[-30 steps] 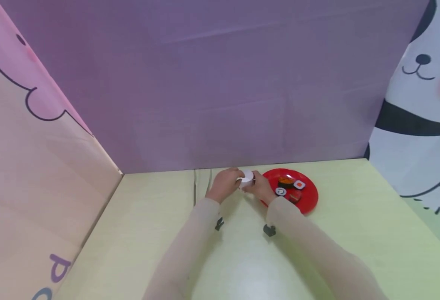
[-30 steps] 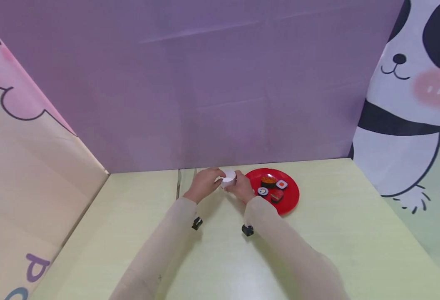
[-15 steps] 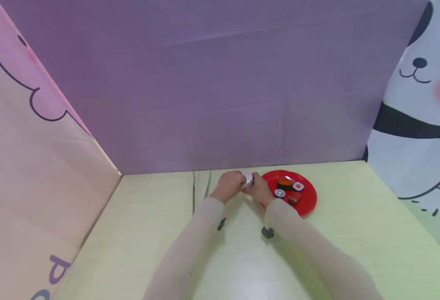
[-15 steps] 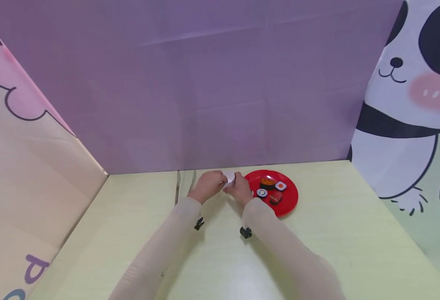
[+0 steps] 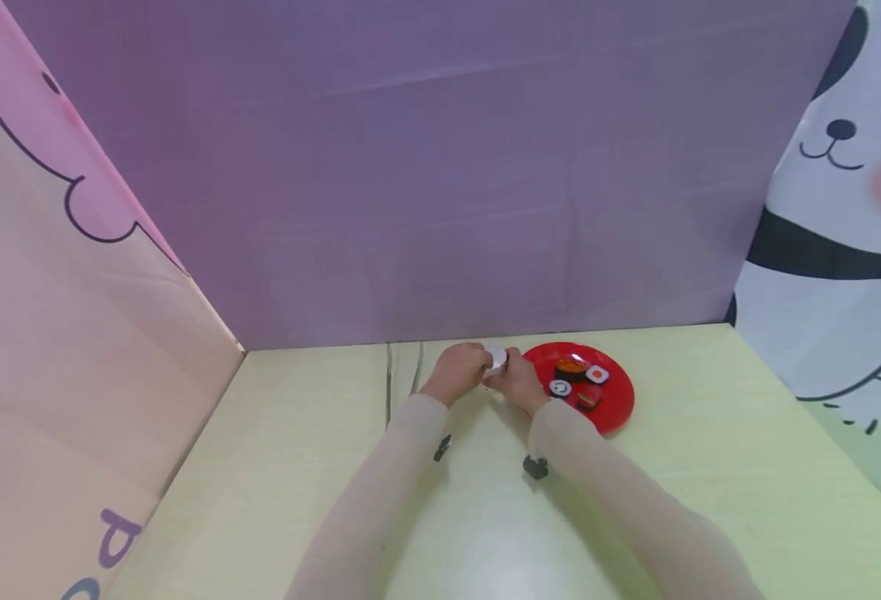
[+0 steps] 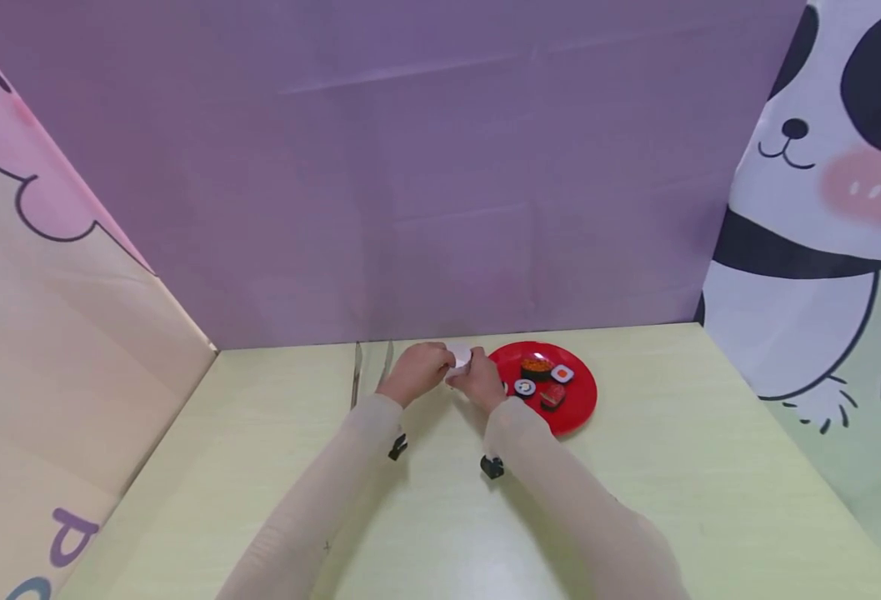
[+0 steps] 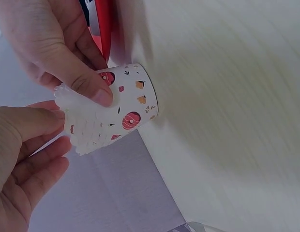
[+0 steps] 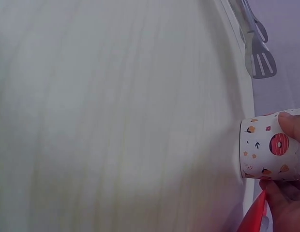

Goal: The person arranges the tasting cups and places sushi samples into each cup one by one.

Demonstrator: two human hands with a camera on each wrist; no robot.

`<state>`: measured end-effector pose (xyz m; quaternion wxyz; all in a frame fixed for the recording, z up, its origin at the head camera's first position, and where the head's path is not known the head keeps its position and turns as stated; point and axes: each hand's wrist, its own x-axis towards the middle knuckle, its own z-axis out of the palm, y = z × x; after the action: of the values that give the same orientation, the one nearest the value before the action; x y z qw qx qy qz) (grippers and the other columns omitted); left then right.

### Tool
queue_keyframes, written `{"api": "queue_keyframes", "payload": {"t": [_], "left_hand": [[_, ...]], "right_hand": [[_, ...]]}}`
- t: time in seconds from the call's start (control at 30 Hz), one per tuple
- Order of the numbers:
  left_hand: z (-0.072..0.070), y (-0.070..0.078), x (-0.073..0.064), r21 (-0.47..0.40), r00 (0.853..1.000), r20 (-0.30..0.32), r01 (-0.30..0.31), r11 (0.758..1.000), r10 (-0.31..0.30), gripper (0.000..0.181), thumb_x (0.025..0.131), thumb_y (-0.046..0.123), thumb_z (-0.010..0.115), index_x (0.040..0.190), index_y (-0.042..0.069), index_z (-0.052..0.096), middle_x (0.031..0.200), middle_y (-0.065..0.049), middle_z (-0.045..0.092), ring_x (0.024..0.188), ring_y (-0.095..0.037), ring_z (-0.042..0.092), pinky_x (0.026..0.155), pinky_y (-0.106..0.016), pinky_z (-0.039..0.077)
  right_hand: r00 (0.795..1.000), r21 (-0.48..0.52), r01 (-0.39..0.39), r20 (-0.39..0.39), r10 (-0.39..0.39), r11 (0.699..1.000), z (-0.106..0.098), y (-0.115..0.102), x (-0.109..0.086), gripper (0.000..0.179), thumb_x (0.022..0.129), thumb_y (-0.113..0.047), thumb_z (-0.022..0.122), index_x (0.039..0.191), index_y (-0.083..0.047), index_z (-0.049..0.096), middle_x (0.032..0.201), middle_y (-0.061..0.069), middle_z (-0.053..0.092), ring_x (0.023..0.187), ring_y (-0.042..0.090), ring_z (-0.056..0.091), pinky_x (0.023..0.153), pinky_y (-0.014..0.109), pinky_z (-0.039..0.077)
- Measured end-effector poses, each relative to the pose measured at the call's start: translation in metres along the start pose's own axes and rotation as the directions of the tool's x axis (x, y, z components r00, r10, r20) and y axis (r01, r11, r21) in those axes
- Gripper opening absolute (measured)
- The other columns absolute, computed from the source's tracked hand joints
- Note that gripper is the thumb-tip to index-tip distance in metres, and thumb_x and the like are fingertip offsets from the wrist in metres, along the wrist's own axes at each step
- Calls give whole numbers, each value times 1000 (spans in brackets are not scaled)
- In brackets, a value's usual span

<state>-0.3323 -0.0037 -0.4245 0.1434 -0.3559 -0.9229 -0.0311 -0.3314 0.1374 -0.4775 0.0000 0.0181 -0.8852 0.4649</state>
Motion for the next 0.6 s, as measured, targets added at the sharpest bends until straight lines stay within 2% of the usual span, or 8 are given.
{"api": "queue_keyframes", "payload": {"t": [0.13,0.27,0.47,0.6], "left_hand": [[1,0,2,-13,1000,19,-22,1000,22,14,83,5,65,91,13,73,81,0,66,68,-14,59,63,-23,49],[1,-1,4,15,998,46,-48,999,47,10,85,6,65,89,12,72,81,0,66,68,-14,60,62,-24,49],[-1,-1,6,6,994,102,-33,999,32,8,84,8,67,90,11,71,84,-1,66,71,-14,60,64,-24,49],[-3,-2,5,-6,994,105,-38,999,38,10,82,7,68,91,10,70,84,-1,65,71,-14,60,64,-23,49]], "right_hand": [[1000,-5,23,2,-23,1000,-2,-1,-3,47,83,-14,71,118,3,46,117,19,57,100,32,53,94,44,45],[1000,-5,13,16,-12,1000,-3,-3,-3,45,84,-16,70,120,1,48,118,18,57,102,31,53,96,44,45],[999,-3,6,35,-6,1000,-2,-2,-3,46,85,-18,70,122,0,48,119,18,57,104,31,53,96,44,44],[999,-9,-2,39,2,1000,-2,0,-2,47,85,-19,70,122,-1,47,119,17,56,104,31,53,96,44,44]]}}
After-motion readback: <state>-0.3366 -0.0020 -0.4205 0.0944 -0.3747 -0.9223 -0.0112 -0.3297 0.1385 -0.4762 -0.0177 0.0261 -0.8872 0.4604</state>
